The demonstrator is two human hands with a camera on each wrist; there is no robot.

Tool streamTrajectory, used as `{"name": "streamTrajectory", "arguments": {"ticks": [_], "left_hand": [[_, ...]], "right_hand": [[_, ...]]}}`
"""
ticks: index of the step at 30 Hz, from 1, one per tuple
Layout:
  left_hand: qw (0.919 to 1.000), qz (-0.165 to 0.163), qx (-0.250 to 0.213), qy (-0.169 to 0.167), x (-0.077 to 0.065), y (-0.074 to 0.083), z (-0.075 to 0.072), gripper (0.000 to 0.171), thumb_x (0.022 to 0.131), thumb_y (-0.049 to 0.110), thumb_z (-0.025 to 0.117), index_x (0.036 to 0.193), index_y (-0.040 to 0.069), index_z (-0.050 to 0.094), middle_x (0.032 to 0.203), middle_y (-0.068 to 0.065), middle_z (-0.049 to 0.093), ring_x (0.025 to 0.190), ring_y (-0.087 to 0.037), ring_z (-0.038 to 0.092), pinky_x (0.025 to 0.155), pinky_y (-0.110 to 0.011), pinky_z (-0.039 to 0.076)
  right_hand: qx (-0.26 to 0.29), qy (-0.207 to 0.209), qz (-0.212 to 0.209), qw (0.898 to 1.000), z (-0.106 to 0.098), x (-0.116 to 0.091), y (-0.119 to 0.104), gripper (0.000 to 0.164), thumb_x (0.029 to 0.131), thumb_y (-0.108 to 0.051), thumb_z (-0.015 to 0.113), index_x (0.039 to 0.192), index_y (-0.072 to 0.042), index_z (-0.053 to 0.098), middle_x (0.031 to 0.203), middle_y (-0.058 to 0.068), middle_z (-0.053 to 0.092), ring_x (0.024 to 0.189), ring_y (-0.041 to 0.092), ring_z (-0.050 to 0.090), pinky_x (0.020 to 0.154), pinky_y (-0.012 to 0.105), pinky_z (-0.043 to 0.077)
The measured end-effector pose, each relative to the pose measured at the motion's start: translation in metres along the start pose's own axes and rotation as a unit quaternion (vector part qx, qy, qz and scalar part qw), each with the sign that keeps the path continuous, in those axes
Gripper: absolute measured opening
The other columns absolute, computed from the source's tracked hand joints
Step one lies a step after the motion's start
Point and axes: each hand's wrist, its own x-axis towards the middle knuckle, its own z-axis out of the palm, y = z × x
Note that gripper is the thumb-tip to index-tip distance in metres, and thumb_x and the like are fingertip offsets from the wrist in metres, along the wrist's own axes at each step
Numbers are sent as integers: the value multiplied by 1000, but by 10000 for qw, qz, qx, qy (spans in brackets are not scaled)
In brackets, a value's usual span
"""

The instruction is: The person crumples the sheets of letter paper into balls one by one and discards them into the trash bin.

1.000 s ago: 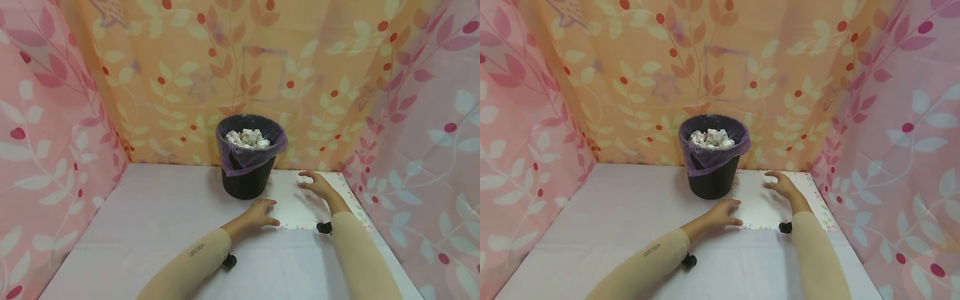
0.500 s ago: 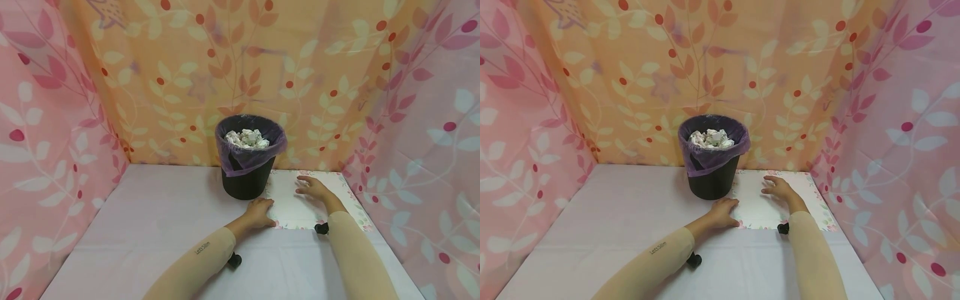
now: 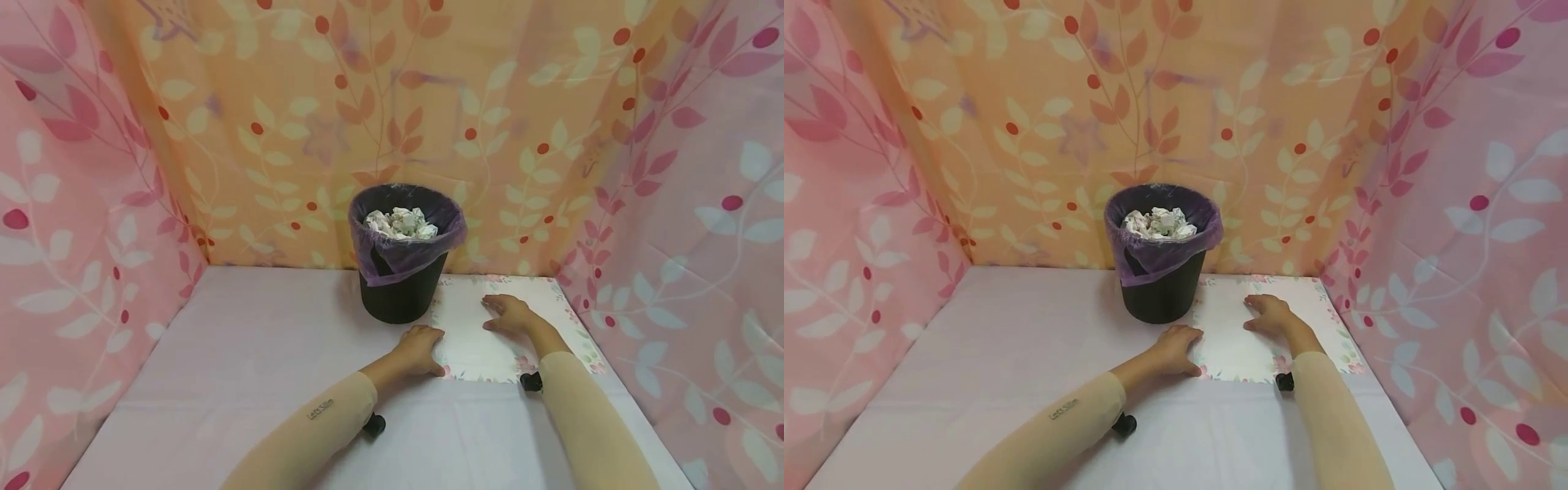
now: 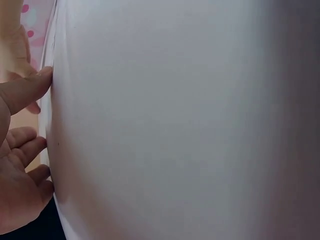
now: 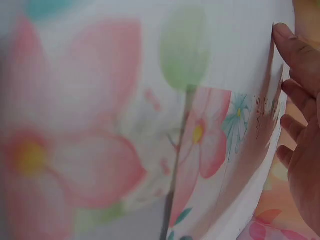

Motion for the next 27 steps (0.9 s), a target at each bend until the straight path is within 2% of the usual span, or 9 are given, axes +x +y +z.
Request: {"name": "streamTrajectory", "arguments": {"ticks": [3,7,14,19,23,27], "left_hand": [[9999,116,9,-74,-10,-2,-6,84,75,43,90,146,15,55,150,-1,55,143,-27,41,117,-48,35],[9994,289,-82,-198,-23,-4,-10,83,75,40,91,146,14,56,148,-2,56,142,-27,42,117,-49,35],[9989,410,3,-220,-45,-5,-7,84,73,43,92,144,15,57,146,1,57,141,-25,42,117,-47,35],[9982,476,201,-310,-65,-9,-1,87,72,46,92,145,17,56,147,1,55,142,-25,42,117,-49,36],[9964,562,449,-440,-82,-13,-3,90,70,48,92,146,19,54,147,3,53,142,-23,42,116,-47,37],[9943,706,536,-588,-98,-17,-9,93,68,48,94,147,20,52,146,4,52,141,-22,42,116,-46,37]], "right_hand": [[-150,46,-227,9996,0,-5,-2,82,85,-35,84,153,-7,46,158,21,43,148,47,31,119,66,22],[-249,-55,-226,9994,3,-11,0,90,83,-41,84,155,-7,43,161,18,40,150,45,28,121,64,20],[-225,-153,-161,9995,11,-25,-5,106,76,-54,86,158,-9,38,167,15,29,153,49,17,119,71,14],[-575,-350,-108,9977,18,-40,-19,118,70,-63,85,160,-8,33,169,14,23,155,48,10,120,71,8],[-647,-327,-308,9969,21,-53,-33,121,67,-59,89,158,-1,33,167,19,26,154,49,11,121,68,4],[-847,-243,-418,9952,25,-66,-40,121,67,-59,89,157,1,36,164,22,31,152,51,17,120,69,8]]}}
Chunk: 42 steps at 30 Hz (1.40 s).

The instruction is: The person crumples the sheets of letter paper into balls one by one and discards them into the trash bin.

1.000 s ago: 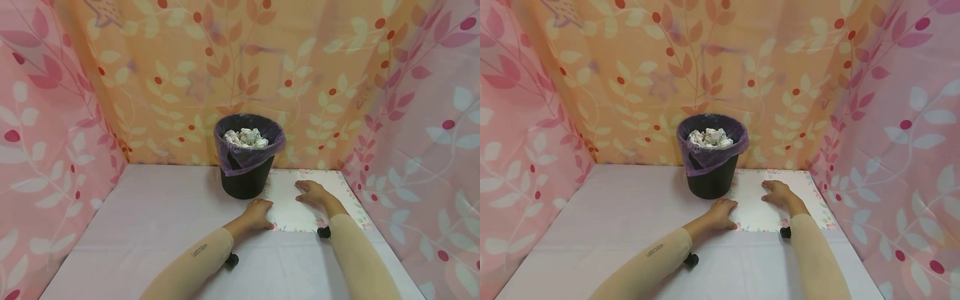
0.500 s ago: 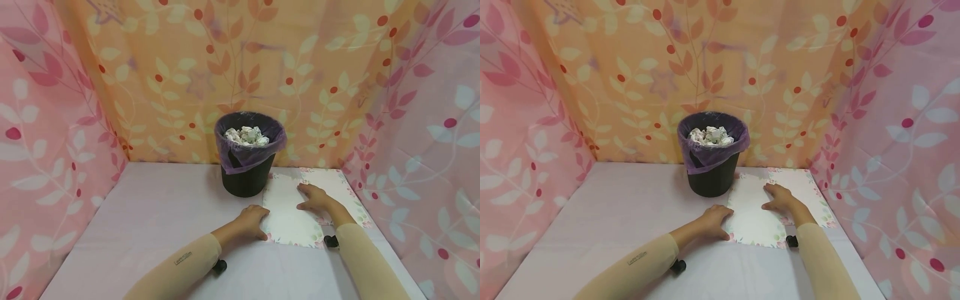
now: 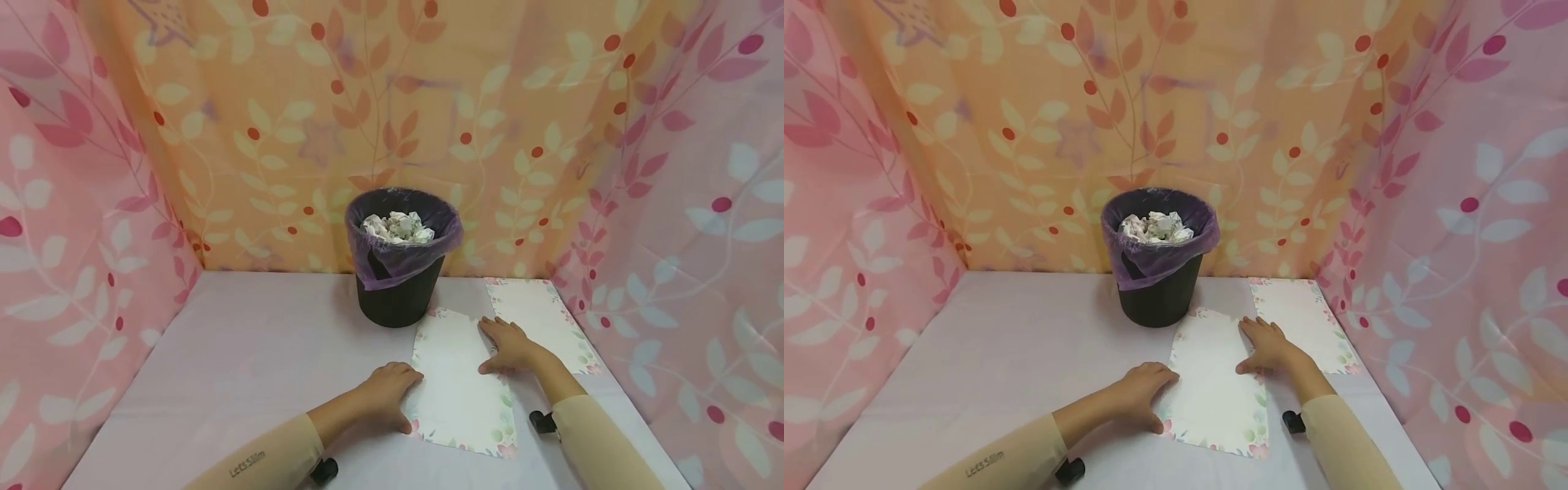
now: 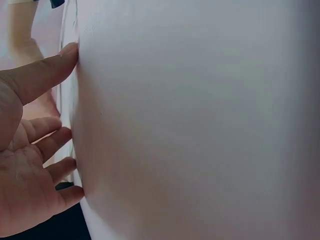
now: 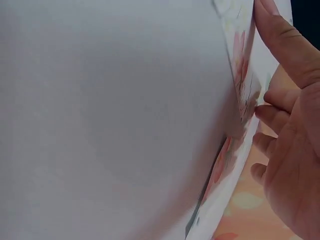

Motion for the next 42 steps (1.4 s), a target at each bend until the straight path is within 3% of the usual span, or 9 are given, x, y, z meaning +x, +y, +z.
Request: {"name": "streamTrajectory", "arguments": {"ticks": [3,8,17,27,32,34,36,39,42], "left_hand": [[9998,87,-104,-109,-11,-3,-1,95,67,48,94,148,21,51,147,4,51,142,-22,41,117,-46,36],[9992,109,-362,-143,-20,-9,-6,101,64,45,97,150,20,49,150,2,48,143,-23,40,118,-48,35],[9985,-172,-449,-265,-18,-13,-10,121,58,46,99,159,20,36,167,-9,29,153,-32,26,121,-53,29],[9978,-208,-605,-144,-17,-12,-8,124,58,46,98,161,22,31,167,-6,31,153,-32,26,121,-55,27],[9968,-217,-763,-89,-17,-13,-6,124,59,44,98,161,24,30,166,-4,32,153,-32,26,122,-56,26],[9960,-226,-863,-76,-17,-13,-7,122,61,40,98,161,23,31,165,-4,34,152,-32,26,122,-56,25],[9952,-249,-941,-62,-16,-12,-7,119,63,37,98,160,23,32,165,-3,36,152,-32,27,122,-56,25],[9947,-289,-987,-25,-14,-11,-9,114,65,36,97,159,20,35,163,-3,39,151,-33,29,121,-56,26],[9921,-397,-1186,64,-11,-9,-10,112,67,38,96,159,18,36,160,-3,42,148,-34,33,119,-57,28]], "right_hand": [[-122,44,-51,9999,6,-7,-4,121,67,-62,87,155,3,37,162,24,35,151,51,22,120,69,12],[415,-77,-22,9991,16,-15,-8,122,69,-61,86,157,3,32,164,24,28,153,48,18,123,66,7],[876,10,97,9961,21,-24,-11,123,68,-57,88,160,-1,28,166,22,27,153,45,20,122,66,8],[817,237,97,9963,23,-30,-12,123,66,-59,88,159,-2,32,163,22,33,152,43,28,123,63,14],[826,416,240,9954,26,-34,-13,118,68,-59,88,160,-7,34,161,19,39,148,43,35,120,62,25],[916,516,327,9939,26,-36,-14,116,68,-57,89,160,-10,35,158,19,44,140,40,47,118,62,31],[1096,575,420,9914,25,-39,-16,114,69,-51,91,160,-14,35,156,19,47,115,35,66,115,60,37],[1402,673,542,9863,22,-40,-16,109,71,-44,92,161,-19,35,154,16,50,72,25,69,106,54,45],[1541,921,566,9821,19,-43,-16,101,74,-41,91,159,-22,39,151,13,54,84,28,72,102,54,48]]}}
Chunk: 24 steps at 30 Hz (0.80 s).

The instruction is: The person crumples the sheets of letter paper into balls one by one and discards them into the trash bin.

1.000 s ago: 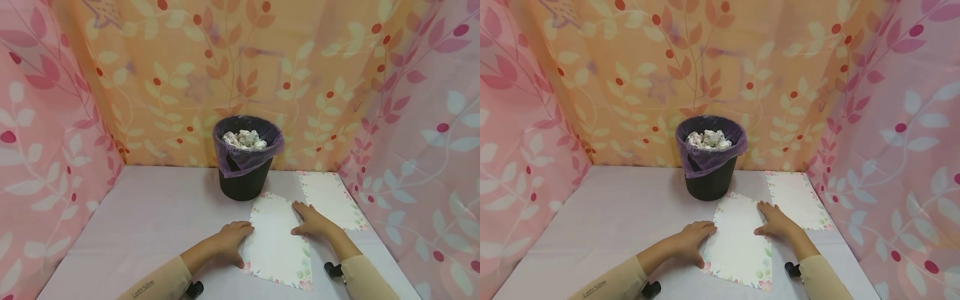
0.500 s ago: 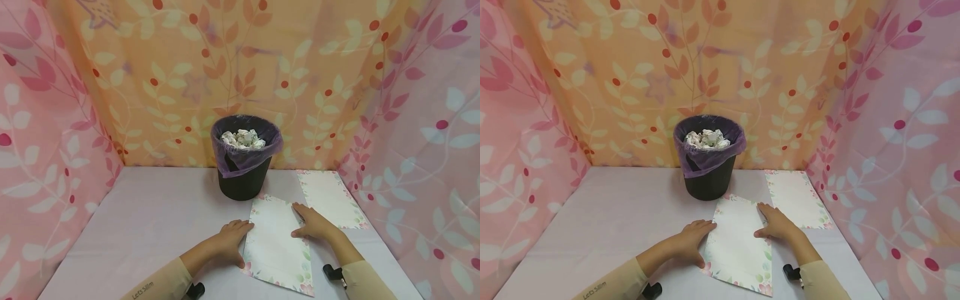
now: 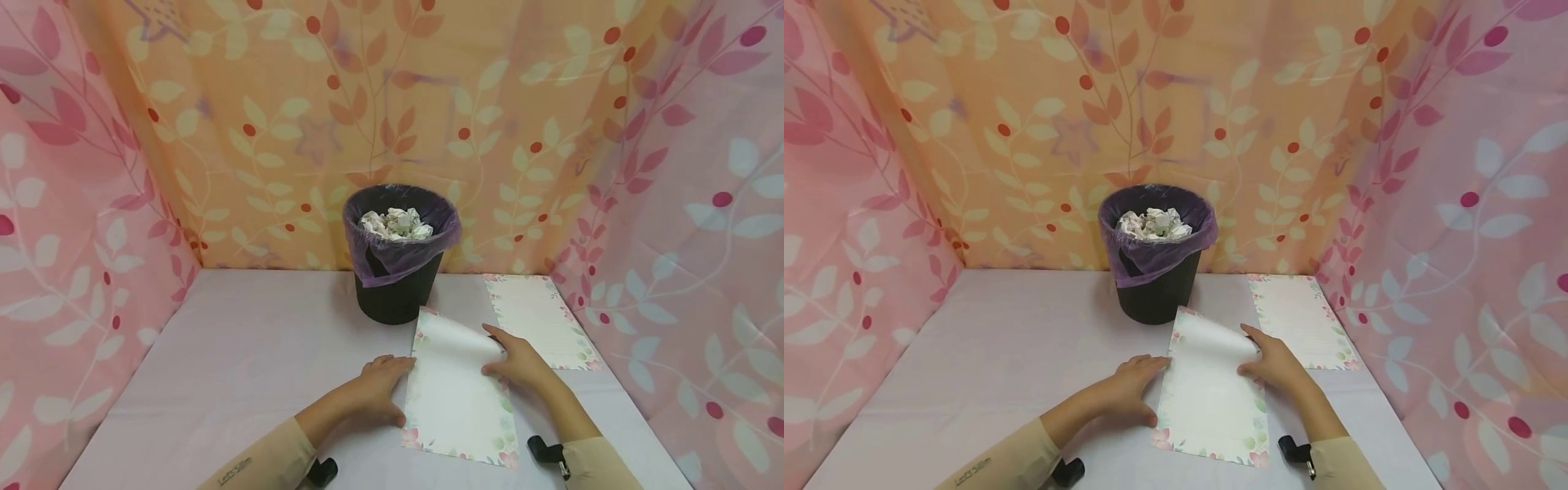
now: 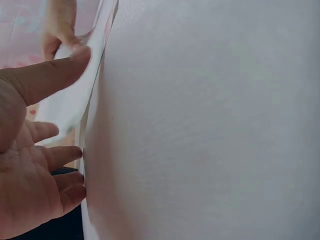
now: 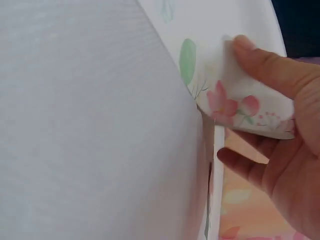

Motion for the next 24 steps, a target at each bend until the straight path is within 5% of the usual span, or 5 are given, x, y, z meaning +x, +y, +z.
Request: {"name": "streamTrajectory", "arguments": {"ticks": [4,8,12,18,24], "left_hand": [[9972,-166,-646,343,6,2,-1,112,70,37,95,160,18,31,153,-7,53,140,-36,44,112,-60,36],[9845,-256,-1557,767,12,0,-3,111,76,27,92,162,18,23,133,-7,67,127,-30,59,108,-55,44],[9679,-125,-2230,1156,13,-1,-8,92,83,16,86,158,11,33,109,0,72,102,-18,69,94,-40,56],[9584,31,-2336,1642,12,3,-13,37,89,10,80,124,9,67,88,6,66,79,-9,59,71,-23,52],[9503,151,-2409,1966,1,8,-22,10,91,15,78,99,15,72,85,8,68,78,-10,59,70,-24,52]], "right_hand": [[174,266,-66,9995,-9,-6,-6,92,76,-44,90,154,-25,46,148,13,57,125,35,60,103,60,48],[362,372,-159,9985,-18,-13,-16,86,77,-47,88,151,-27,49,145,14,59,122,36,61,101,62,49],[525,510,-316,9968,-26,-19,-27,84,77,-47,88,150,-29,51,143,10,61,118,32,62,100,60,50],[696,664,-590,9936,-37,-33,-43,81,78,-46,87,149,-30,51,142,8,61,114,29,63,96,56,54],[637,867,-1015,9890,-50,-46,-62,84,78,-44,89,151,-32,50,142,3,61,110,23,62,89,42,56]]}}
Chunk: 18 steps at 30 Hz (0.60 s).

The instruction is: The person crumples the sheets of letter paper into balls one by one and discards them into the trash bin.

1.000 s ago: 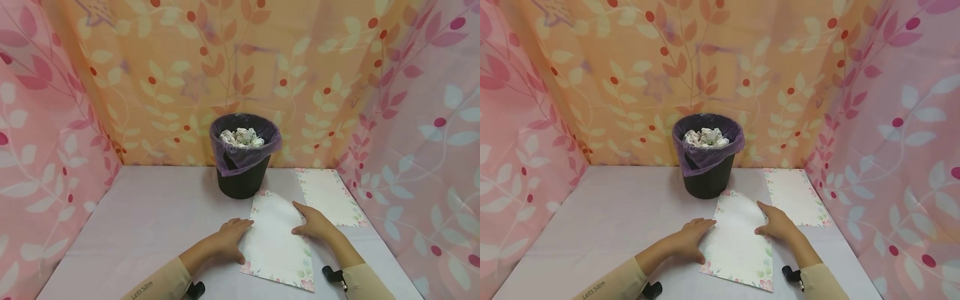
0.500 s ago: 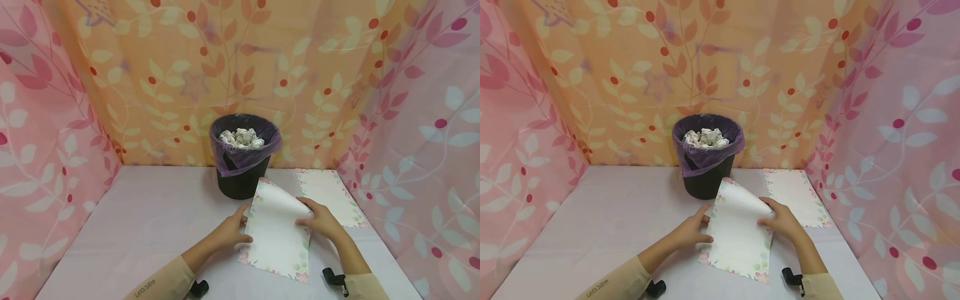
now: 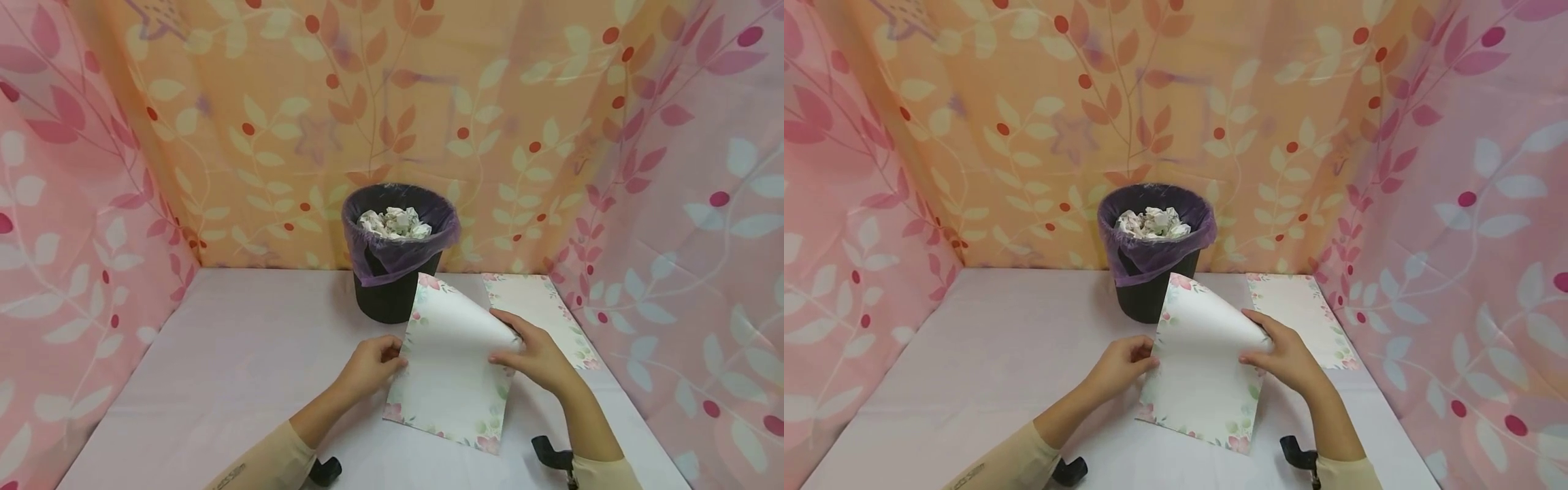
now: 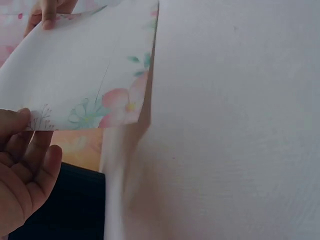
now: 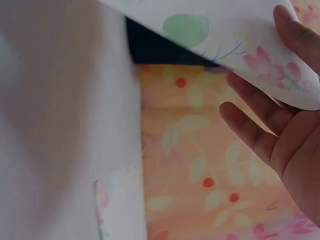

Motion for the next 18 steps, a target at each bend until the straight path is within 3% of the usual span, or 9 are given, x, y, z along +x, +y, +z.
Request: {"name": "streamTrajectory", "arguments": {"ticks": [9,14,18], "left_hand": [[9981,157,-415,429,-18,23,-35,6,93,13,76,96,14,71,90,4,71,80,-14,64,70,-24,55],[9965,174,-428,694,-25,28,-58,7,92,12,77,96,15,73,89,4,72,78,-15,65,67,-24,55],[9943,139,-470,951,-29,27,-76,8,92,10,77,97,16,73,90,1,72,79,-17,66,68,-23,55]], "right_hand": [[229,339,-1127,9928,-13,6,-46,93,73,-17,94,153,-25,47,152,-3,51,128,2,49,95,15,48],[487,550,-1868,9797,-14,16,-67,102,69,-3,94,156,-15,42,160,5,42,146,9,38,113,13,33],[736,597,-2132,9724,-12,27,-78,104,69,4,91,158,-12,40,163,7,37,150,17,34,120,19,29]]}}
